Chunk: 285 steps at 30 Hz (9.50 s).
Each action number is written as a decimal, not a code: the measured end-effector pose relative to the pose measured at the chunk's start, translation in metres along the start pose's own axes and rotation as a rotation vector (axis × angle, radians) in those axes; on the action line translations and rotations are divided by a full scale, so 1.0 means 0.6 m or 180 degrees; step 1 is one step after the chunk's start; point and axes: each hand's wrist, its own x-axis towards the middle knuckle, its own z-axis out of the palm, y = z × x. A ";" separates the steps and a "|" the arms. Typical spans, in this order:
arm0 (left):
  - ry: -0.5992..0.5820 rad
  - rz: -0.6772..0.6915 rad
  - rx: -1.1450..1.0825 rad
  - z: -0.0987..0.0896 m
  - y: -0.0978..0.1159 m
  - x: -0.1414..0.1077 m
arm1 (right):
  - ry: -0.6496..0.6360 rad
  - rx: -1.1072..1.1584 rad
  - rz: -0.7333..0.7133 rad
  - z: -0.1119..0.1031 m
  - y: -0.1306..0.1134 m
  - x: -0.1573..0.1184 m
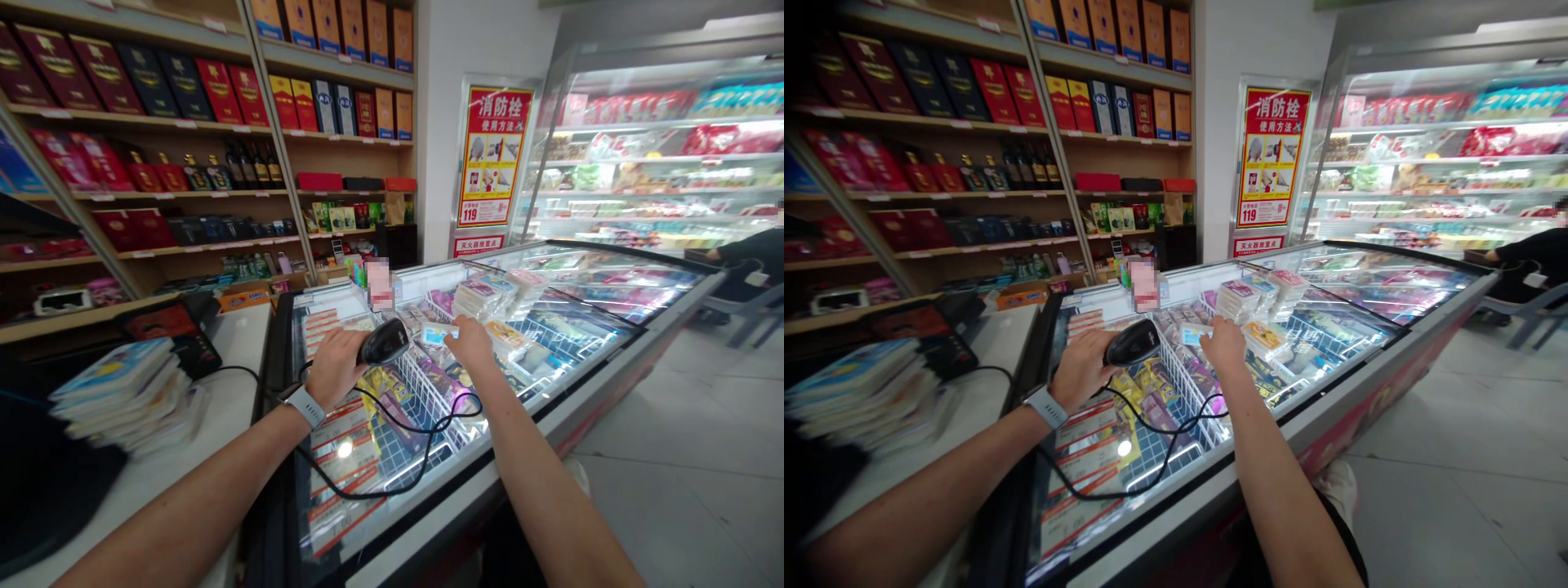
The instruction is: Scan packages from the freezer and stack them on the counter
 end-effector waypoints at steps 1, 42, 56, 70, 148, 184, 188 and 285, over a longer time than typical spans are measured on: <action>-0.0003 0.0011 -0.0014 0.001 -0.001 -0.001 | 0.0018 0.0001 -0.0010 0.001 0.001 0.000; 0.0060 0.0028 0.0047 -0.004 -0.001 0.003 | 0.0219 0.0678 -0.0080 0.035 0.006 0.022; 0.0055 0.0065 0.0092 -0.005 -0.001 0.003 | 0.0270 0.0676 -0.0034 0.032 0.002 0.019; 0.0067 -0.0058 0.0043 -0.006 -0.004 0.003 | 0.0460 0.2808 0.0165 0.051 0.002 0.028; 0.0142 -0.0170 0.0004 -0.012 -0.002 0.008 | 0.0441 0.5018 0.0576 0.063 -0.015 0.043; 0.0134 -0.0257 -0.0074 -0.008 -0.004 0.007 | 0.0855 0.4459 0.0272 0.018 -0.015 0.013; 0.0138 -0.0267 -0.0087 -0.011 -0.002 0.008 | 0.0985 0.4350 0.0256 0.007 0.001 0.006; -0.0049 -0.0244 -0.0174 -0.008 0.006 0.004 | 0.1342 0.0782 -0.2137 -0.081 -0.127 -0.066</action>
